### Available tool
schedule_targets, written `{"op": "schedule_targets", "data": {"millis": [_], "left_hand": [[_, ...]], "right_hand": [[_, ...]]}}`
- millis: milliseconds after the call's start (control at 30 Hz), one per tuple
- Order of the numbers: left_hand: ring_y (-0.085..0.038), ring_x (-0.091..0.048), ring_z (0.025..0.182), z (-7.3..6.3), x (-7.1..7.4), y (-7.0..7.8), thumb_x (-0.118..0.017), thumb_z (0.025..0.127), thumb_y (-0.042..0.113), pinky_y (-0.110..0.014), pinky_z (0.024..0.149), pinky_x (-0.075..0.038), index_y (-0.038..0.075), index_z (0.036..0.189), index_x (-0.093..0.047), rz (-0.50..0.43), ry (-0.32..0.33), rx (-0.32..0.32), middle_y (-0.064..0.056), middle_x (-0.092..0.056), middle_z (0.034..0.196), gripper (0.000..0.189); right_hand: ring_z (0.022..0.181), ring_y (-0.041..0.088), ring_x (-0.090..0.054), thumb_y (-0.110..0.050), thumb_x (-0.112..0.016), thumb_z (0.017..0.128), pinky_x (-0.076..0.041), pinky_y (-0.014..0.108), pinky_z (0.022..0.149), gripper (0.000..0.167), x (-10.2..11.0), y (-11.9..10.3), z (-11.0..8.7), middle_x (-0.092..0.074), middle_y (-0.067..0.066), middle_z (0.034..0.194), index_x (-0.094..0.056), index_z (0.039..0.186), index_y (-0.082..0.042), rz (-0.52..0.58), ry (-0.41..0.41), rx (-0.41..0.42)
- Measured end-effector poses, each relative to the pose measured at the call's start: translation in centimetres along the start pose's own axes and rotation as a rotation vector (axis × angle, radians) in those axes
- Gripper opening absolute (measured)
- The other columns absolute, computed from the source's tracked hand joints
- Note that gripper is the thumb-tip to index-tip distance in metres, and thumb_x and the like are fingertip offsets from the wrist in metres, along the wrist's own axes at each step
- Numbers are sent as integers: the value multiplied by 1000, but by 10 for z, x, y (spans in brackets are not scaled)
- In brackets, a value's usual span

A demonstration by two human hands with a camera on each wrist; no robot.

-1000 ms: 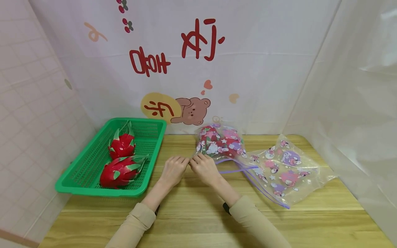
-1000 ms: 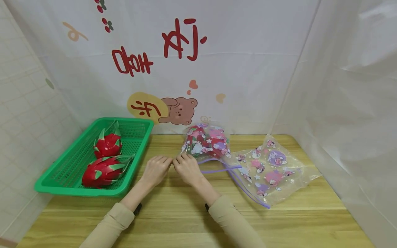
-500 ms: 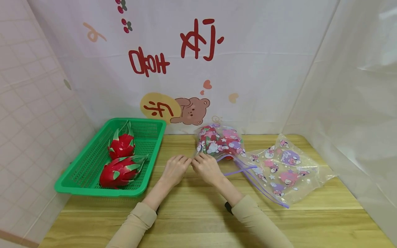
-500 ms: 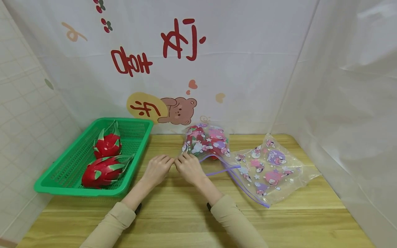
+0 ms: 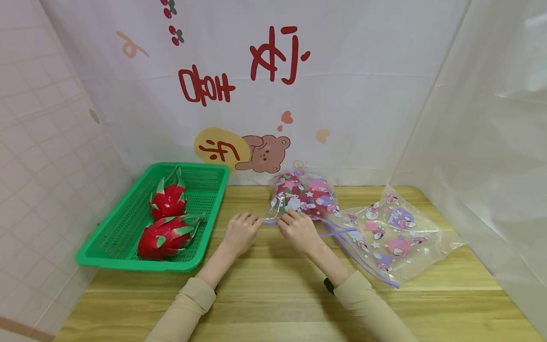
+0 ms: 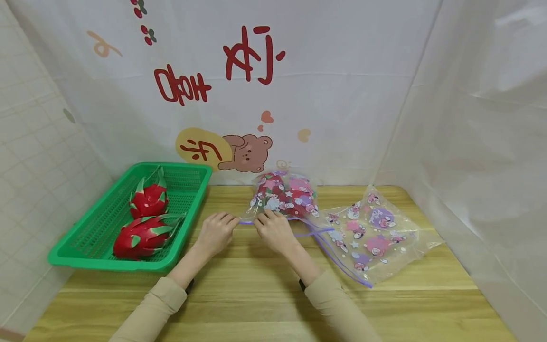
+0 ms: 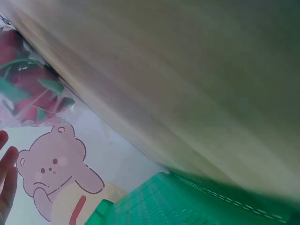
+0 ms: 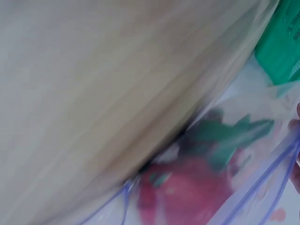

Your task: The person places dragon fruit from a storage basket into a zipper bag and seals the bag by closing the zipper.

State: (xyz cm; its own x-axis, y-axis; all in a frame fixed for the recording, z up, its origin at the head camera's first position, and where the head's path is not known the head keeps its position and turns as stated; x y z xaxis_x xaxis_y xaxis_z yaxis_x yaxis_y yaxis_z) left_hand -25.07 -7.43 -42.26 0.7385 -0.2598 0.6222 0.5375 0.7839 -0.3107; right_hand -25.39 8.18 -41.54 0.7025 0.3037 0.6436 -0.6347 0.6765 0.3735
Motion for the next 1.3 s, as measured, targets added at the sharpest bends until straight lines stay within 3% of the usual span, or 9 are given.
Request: {"op": "schedule_targets", "data": {"millis": [267,467,567,733,1067,1167,1300], "left_hand": [[-21,-69,75,-1,0,-8,-71,65,0,-34,65,-58,12,85,-69,-2,29,31,-3,-73,79,23],[-23,-69,73,-5,2,-15,-71,65,0,-35,63,-57,12,85,-69,0,51,57,-4,-73,78,24],[-23,-69,74,-5,3,-17,-72,65,1,-36,65,-57,12,86,-70,-4,37,71,-4,-73,78,23],[-24,-69,76,-8,2,-20,-71,64,-1,-37,68,-58,11,85,-69,-7,-1,89,-5,-73,80,25],[-27,-67,98,-11,0,-20,-71,67,-2,-40,78,-53,9,85,-64,1,-34,60,-7,-71,99,22],[-27,-66,102,-11,-1,-19,-64,76,-1,-40,80,-53,9,89,-64,-2,-37,40,-7,-71,101,16],[-27,-65,105,-11,-3,-14,-59,81,2,-42,83,-52,10,98,-66,-14,-56,4,-5,-71,104,20]], "right_hand": [[70,21,-60,-12,-65,81,-50,30,57,10,19,39,-37,-69,5,76,-72,85,-5,-19,86,33],[72,25,-64,-15,-54,89,-53,33,58,20,36,65,-64,-69,7,76,-71,86,-6,-88,24,16],[71,25,-64,-14,-58,85,-55,33,59,15,45,77,-78,-70,8,76,-70,86,-5,-74,-17,-4],[65,27,-62,-7,-59,78,-55,35,52,10,59,93,-97,-69,11,72,-69,80,-2,-35,7,-66],[63,24,-60,-16,-35,97,-53,32,50,39,64,94,-104,-68,10,71,-67,79,-2,-12,12,-39],[69,26,-64,-18,-37,98,-56,34,55,39,64,93,-104,-71,9,76,-70,85,-3,-6,-12,-44],[78,27,-68,-15,-52,90,-58,39,64,23,61,90,-102,-73,7,83,-73,96,-7,-2,-58,-50]]}}
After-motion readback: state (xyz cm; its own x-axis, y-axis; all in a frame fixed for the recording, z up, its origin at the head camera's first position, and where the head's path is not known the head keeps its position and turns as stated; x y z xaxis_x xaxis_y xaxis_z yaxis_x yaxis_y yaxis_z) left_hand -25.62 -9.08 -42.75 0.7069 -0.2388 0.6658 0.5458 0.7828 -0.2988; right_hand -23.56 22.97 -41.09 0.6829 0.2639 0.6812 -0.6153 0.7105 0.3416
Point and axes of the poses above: each hand's wrist, its own z-axis towards the middle knuckle, its own x-axis out of the back of the hand, y = z × x, the point moved 4 cm from there along z, towards the middle knuckle
